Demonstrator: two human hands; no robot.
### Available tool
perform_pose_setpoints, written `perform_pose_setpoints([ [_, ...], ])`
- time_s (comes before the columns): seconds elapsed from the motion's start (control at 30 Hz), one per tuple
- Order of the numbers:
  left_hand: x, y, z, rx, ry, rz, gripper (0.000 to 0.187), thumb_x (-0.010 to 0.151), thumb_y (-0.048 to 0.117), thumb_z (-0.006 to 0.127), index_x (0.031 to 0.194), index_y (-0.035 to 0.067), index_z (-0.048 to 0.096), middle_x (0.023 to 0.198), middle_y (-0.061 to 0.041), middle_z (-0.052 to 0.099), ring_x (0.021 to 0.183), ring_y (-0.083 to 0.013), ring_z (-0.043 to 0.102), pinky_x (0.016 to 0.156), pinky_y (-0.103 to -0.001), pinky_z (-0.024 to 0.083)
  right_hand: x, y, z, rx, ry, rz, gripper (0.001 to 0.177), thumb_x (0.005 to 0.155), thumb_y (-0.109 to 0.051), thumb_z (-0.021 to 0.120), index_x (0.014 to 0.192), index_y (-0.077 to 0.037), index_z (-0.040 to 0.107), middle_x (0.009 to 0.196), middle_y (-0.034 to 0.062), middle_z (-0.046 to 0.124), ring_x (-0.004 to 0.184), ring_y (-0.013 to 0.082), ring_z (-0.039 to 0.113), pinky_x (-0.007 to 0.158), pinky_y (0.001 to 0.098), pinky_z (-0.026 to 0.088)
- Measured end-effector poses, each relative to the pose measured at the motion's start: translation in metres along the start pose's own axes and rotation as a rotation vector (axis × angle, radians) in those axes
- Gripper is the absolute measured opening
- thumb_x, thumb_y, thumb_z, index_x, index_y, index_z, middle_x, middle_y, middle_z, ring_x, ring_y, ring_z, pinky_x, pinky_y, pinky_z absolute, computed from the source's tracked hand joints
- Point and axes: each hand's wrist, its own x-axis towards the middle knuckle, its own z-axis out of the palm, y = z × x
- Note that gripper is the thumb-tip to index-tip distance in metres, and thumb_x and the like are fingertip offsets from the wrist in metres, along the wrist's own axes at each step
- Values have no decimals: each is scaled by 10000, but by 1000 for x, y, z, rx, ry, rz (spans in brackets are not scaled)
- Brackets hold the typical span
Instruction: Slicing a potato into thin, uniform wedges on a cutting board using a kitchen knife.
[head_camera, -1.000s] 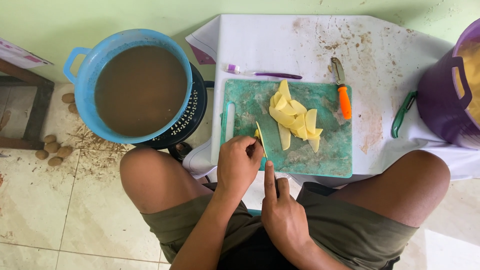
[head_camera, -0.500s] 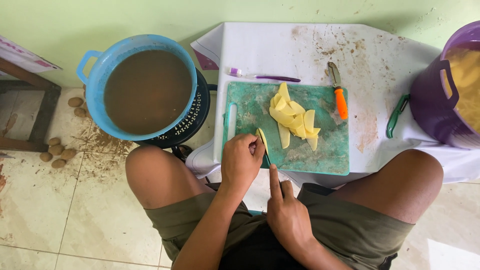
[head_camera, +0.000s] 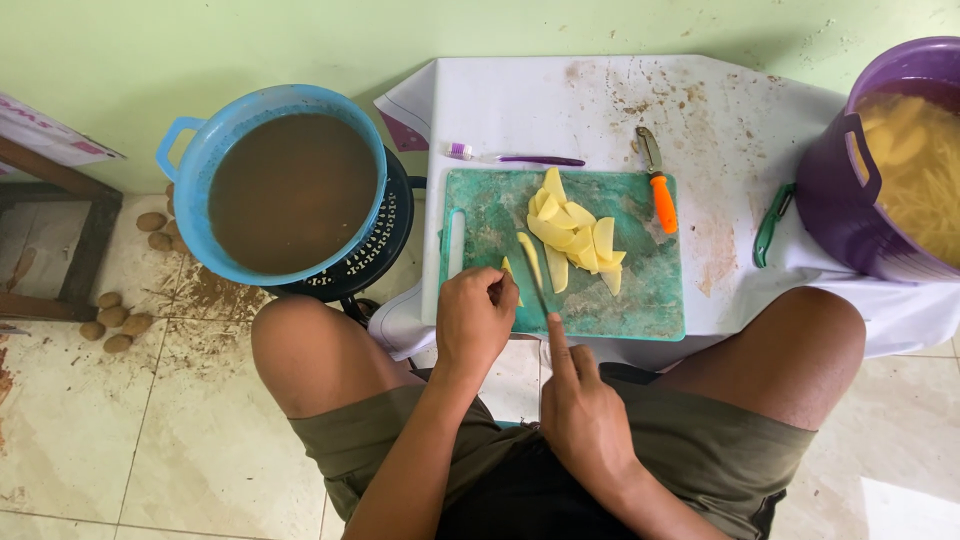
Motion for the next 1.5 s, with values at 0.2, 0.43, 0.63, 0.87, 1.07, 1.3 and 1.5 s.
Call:
perform_pose_setpoints([
  [0.2,0,2,-1,9,-3,-31,302,930,102,642,637,47,596,610,-75,642,540,-241,564,508,-406,444,5,-16,4,-32,-42,15,753,855,-74,553,1584,-116,370,977,59,522,414,324,420,270,426,384],
  [0.43,0,2,-2,-11,9,1,320,946,104,648,635,41,603,609,-80,653,531,-235,578,491,-401,449,5,-17,7,-70,-51,-9,776,853,-74,558,1597,-95,337,961,58,504,424,289,440,281,410,411],
  [0.63,2,2,-3,-23,12,7,339,947,97,642,619,38,580,591,-82,639,514,-231,559,486,-400,437,6,-18,11,-123,-50,-23,804,830,-62,580,1596,-90,337,982,72,526,430,291,456,283,403,406],
  [0.87,3,0,-4,-37,10,20,337,937,93,644,612,52,565,582,-68,636,512,-221,556,495,-391,451,7,-19,15,-207,-42,-35,840,794,-82,611,1591,-91,347,992,71,541,448,258,507,288,385,449],
  [1.07,2,0,-4,-53,30,46,340,919,65,633,598,59,523,538,-56,560,493,-203,462,474,-386,391,8,-19,22,-219,-43,-27,820,823,-89,597,1599,-92,333,998,77,529,412,259,471,268,390,420],
  [1.3,3,-5,1,-56,35,32,302,906,106,654,621,67,563,586,-56,621,539,-221,552,524,-385,461,16,-14,38,-202,-93,-24,846,833,-79,600,1619,-78,287,968,91,516,409,274,472,293,415,418],
  [1.5,-1,0,4,-12,54,9,301,929,106,633,638,54,574,589,-77,605,529,-250,538,500,-416,431,14,-13,39,-212,-17,-46,809,855,-43,593,1616,-93,321,912,60,492,382,210,308,271,361,340],
])
